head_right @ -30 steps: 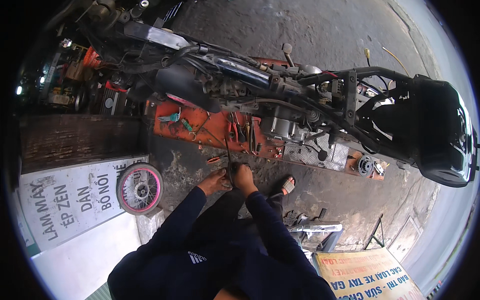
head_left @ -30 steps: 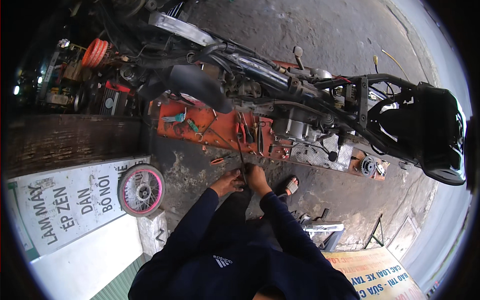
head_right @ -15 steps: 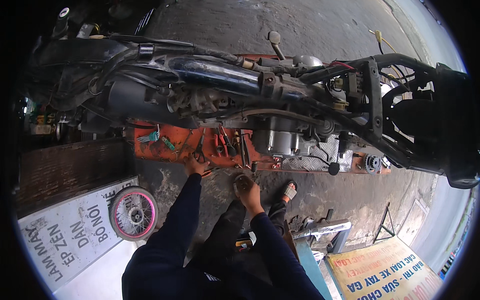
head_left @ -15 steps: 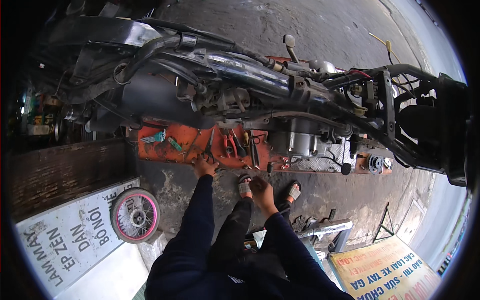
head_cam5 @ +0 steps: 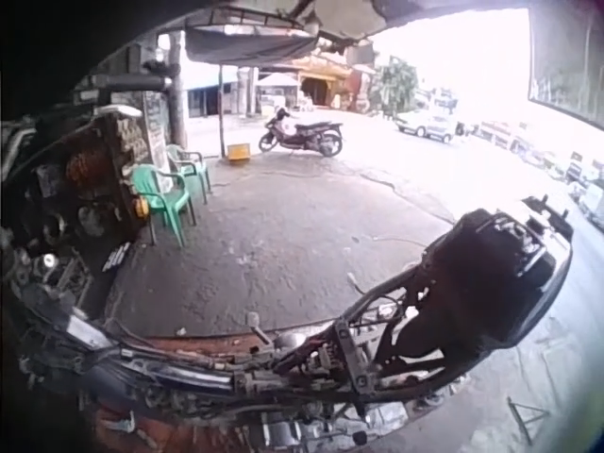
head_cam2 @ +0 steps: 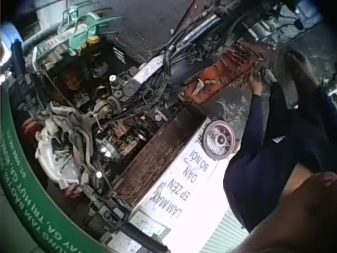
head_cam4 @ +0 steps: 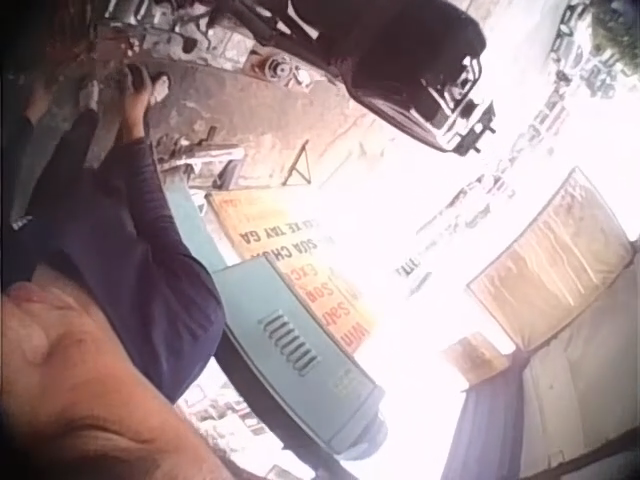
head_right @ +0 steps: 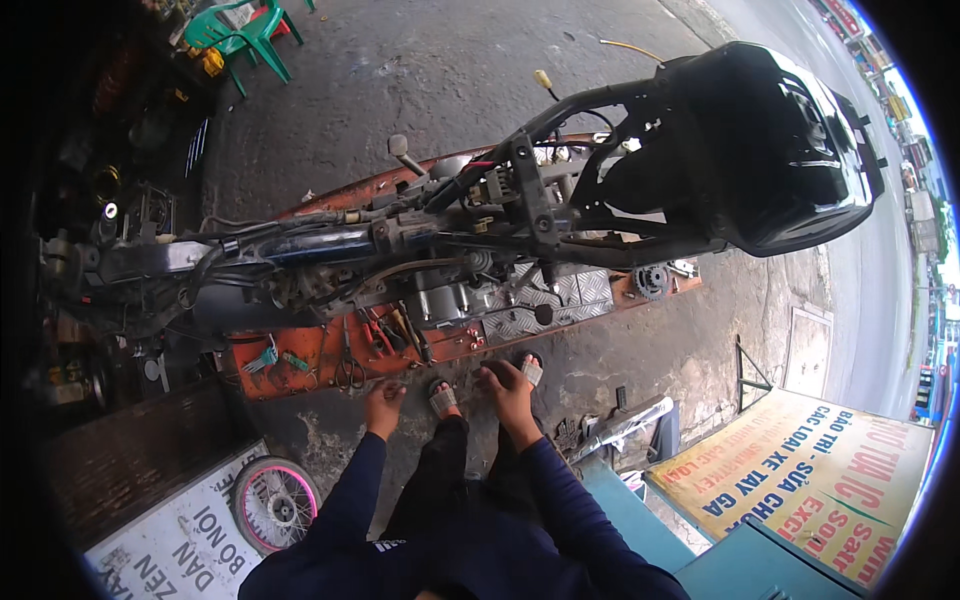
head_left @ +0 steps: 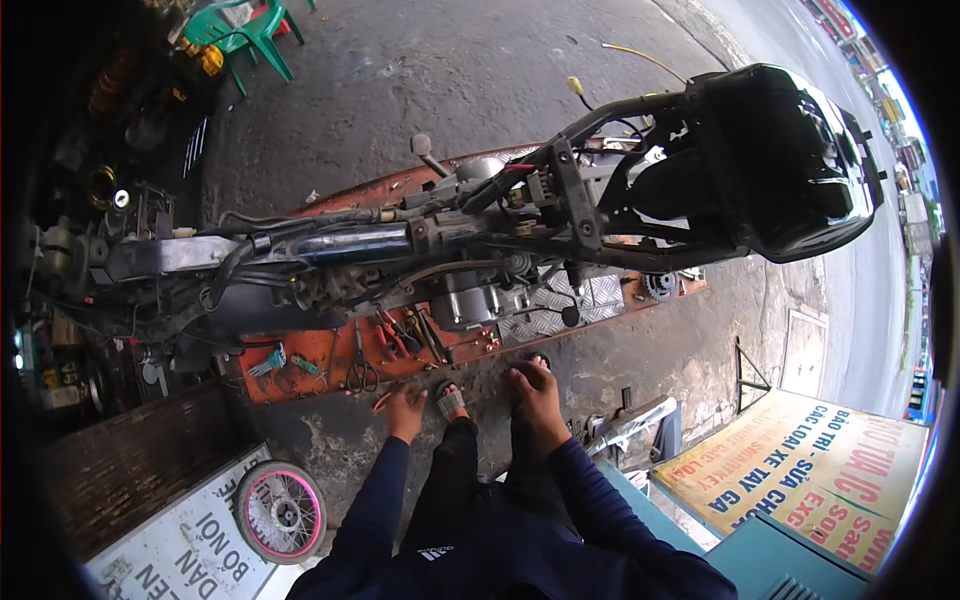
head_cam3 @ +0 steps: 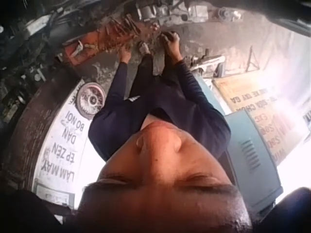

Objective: Replacing or adjusting internal components of a motorcycle chassis and engine area.

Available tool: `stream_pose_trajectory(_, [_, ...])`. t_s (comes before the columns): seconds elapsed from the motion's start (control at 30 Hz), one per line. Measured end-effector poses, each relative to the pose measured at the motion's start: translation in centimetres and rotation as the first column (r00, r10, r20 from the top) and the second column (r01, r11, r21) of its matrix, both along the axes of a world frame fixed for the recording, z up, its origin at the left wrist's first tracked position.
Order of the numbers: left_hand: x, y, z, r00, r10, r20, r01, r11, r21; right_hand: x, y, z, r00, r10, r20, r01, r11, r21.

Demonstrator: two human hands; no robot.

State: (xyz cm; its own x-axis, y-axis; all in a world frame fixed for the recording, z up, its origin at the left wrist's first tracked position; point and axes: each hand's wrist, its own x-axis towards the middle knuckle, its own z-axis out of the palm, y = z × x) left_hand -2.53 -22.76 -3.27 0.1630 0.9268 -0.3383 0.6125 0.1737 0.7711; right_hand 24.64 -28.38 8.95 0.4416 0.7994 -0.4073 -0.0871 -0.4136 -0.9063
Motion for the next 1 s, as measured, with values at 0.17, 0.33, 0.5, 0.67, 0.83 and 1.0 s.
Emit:
stream_pose_trajectory(0.17, [13.5,3.7,18.9,0.932,-0.119,0.341,0.060,0.982,0.179,6.0,5.4,4.5,0.938,-0.091,-0.336,0.154,0.974,0.165])
stream_pose_trajectory(0.33, [19.8,12.1,18.6,0.818,0.229,0.527,-0.172,0.973,-0.156,7.9,12.6,6.5,0.904,0.022,-0.427,0.100,0.960,0.260])
stream_pose_trajectory(0.5, [23.4,12.7,19.2,0.362,0.702,0.614,-0.124,0.689,-0.714,9.3,14.8,8.0,0.908,0.056,-0.416,0.072,0.956,0.285])
stream_pose_trajectory(0.67, [23.9,10.1,19.3,0.277,0.719,0.638,-0.112,0.683,-0.722,10.6,14.2,5.0,0.900,0.113,-0.422,-0.019,0.975,0.220])
stream_pose_trajectory(0.83, [22.6,10.1,19.3,0.153,0.738,0.657,-0.196,0.674,-0.712,11.2,14.2,5.3,0.912,0.236,-0.335,-0.096,0.918,0.384])
stream_pose_trajectory(1.0, [21.1,11.7,20.3,0.193,0.787,0.587,-0.156,0.615,-0.773,13.4,13.4,8.6,0.870,0.492,0.016,-0.475,0.831,0.291])
